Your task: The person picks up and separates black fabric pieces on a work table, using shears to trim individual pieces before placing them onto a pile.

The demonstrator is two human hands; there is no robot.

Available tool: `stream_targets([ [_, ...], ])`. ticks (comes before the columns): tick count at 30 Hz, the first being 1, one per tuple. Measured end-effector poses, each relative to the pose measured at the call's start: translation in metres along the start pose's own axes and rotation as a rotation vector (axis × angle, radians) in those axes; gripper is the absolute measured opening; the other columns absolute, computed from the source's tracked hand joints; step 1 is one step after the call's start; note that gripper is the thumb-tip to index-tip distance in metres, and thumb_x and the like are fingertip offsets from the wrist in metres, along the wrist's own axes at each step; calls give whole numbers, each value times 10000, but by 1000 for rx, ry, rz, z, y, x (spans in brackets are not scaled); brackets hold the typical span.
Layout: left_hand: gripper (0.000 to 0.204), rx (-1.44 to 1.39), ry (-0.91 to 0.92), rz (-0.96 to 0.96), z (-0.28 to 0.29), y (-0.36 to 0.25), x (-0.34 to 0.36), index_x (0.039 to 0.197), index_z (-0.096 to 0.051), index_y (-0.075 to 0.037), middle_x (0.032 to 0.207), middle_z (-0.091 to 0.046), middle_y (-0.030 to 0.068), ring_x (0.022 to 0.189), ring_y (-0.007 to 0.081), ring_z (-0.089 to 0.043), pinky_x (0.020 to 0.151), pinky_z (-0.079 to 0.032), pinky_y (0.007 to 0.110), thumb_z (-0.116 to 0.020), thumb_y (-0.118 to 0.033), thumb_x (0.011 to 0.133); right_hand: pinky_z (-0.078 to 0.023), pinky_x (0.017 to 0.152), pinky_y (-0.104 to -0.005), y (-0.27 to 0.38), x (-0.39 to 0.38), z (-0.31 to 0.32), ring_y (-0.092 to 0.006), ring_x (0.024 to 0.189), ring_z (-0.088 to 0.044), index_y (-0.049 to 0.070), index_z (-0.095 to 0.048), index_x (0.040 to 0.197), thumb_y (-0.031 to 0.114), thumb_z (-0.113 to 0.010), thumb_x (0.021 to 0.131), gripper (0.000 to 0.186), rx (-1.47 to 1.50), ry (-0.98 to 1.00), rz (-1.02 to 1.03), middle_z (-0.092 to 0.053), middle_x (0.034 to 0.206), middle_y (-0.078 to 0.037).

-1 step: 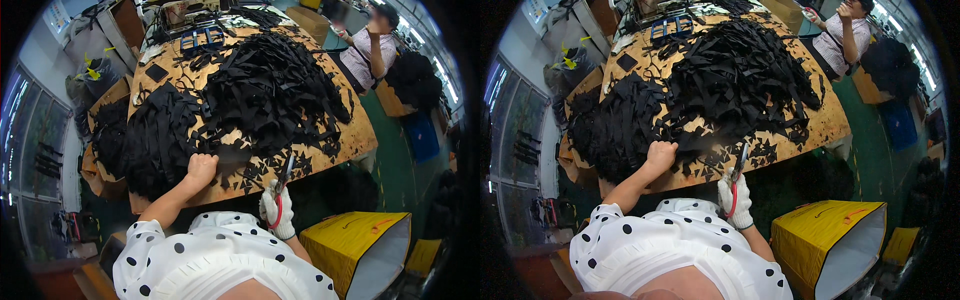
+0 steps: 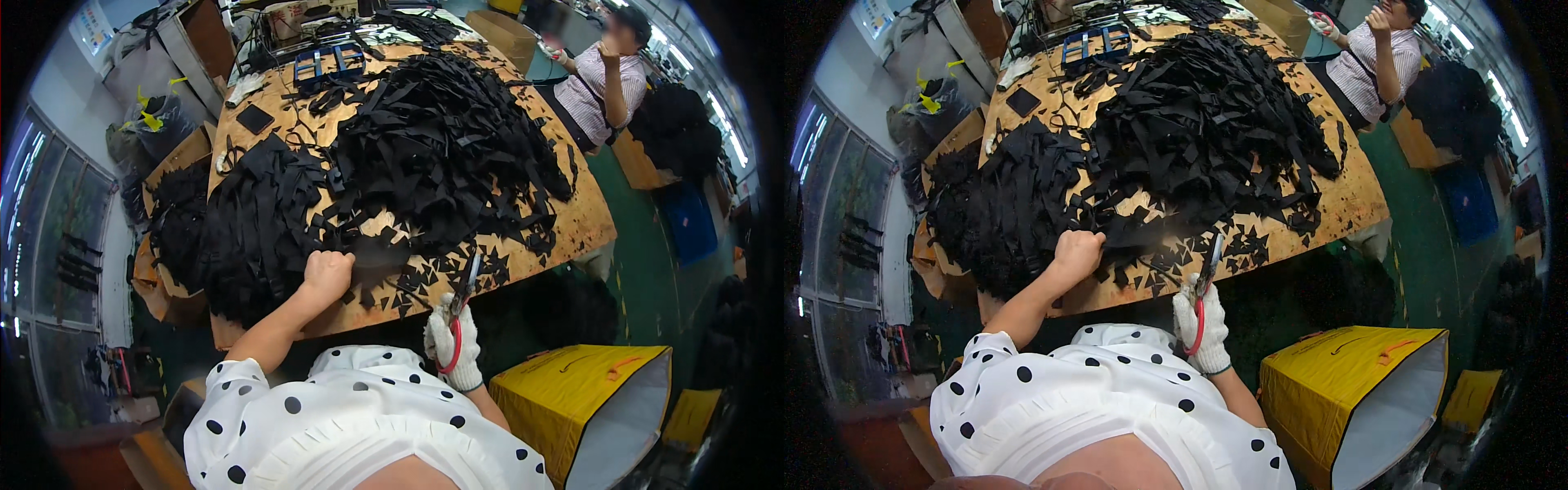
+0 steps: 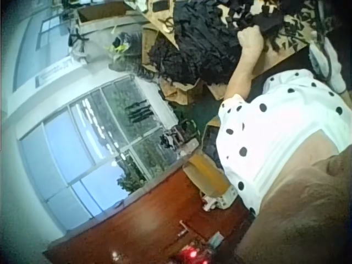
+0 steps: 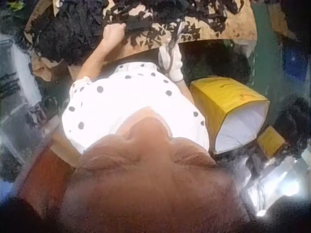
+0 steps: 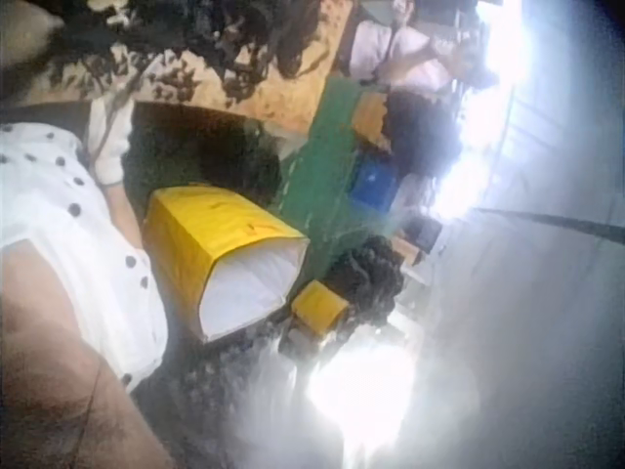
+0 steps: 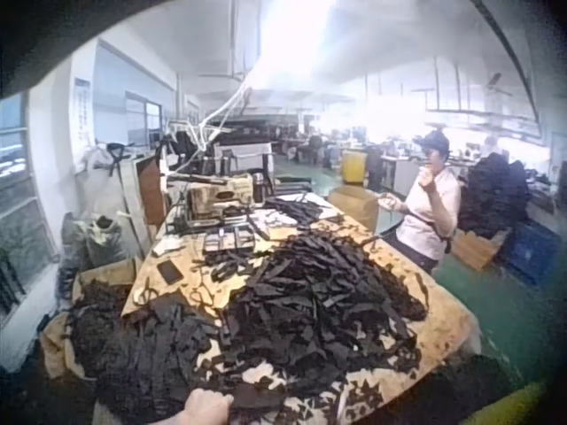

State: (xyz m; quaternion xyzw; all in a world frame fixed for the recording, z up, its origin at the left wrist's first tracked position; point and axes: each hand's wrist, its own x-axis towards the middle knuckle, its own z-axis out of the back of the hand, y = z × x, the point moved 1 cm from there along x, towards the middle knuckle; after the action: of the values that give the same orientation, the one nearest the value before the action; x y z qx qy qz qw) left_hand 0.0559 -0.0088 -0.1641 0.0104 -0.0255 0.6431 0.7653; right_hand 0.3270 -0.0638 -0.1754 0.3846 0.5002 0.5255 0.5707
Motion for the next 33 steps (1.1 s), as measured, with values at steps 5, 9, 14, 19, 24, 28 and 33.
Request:
stream_targets([
  [5,125,-233,-188,74,58,-10,24,772,-626,-62,654,-621,125,654,298,-634,592,-493,399,-666,-164,713,-480,781,-326,-5,-4,6,-233,897,-616,9,-492,1168,223,-621,821,428,60,-45,-74,-617,977,-127],
  [9,86,-222,-414,18,71,-29,38,808,-624,-74,688,-619,110,643,296,-616,577,-480,391,-645,-144,762,-477,773,-324,-7,-3,9,-229,873,-609,2,-489,1163,226,-622,831,422,52,-35,-14,-609,954,-118],
  [14,169,-165,-213,-146,28,-56,54,724,-611,-45,616,-603,115,607,276,-626,551,-485,380,-672,-203,730,-478,767,-314,-8,-3,10,-215,868,-605,4,-487,1170,217,-629,830,425,34,-33,-21,-610,948,-108],
  [19,232,-158,14,-88,-10,-58,72,762,-637,-25,623,-614,132,614,301,-633,566,-505,391,-672,-254,745,-478,769,-309,-5,-4,8,-210,878,-605,6,-480,1191,209,-631,831,441,75,-22,-16,-615,956,-102],
  [24,305,-322,175,115,0,-48,82,959,-665,-58,804,-642,195,821,341,-634,702,-510,430,-672,-289,759,-478,772,-314,-7,-5,10,-217,888,-605,7,-476,1201,218,-622,835,447,50,-40,-34,-615,961,-105],
  [28,259,-624,-111,57,32,-22,81,937,-675,-68,914,-642,142,900,321,-601,758,-485,403,-676,-239,743,-476,776,-315,4,-4,13,-219,895,-605,4,-476,1196,215,-619,835,442,-63,-31,51,-615,964,-110],
  [33,260,-1142,-101,188,64,-18,75,968,-654,-6,758,-648,81,651,103,-571,627,-456,254,-667,-189,784,-477,654,-269,7,-2,9,-126,778,-572,27,-459,1200,172,-602,850,405,163,42,-25,-580,876,-70],
])
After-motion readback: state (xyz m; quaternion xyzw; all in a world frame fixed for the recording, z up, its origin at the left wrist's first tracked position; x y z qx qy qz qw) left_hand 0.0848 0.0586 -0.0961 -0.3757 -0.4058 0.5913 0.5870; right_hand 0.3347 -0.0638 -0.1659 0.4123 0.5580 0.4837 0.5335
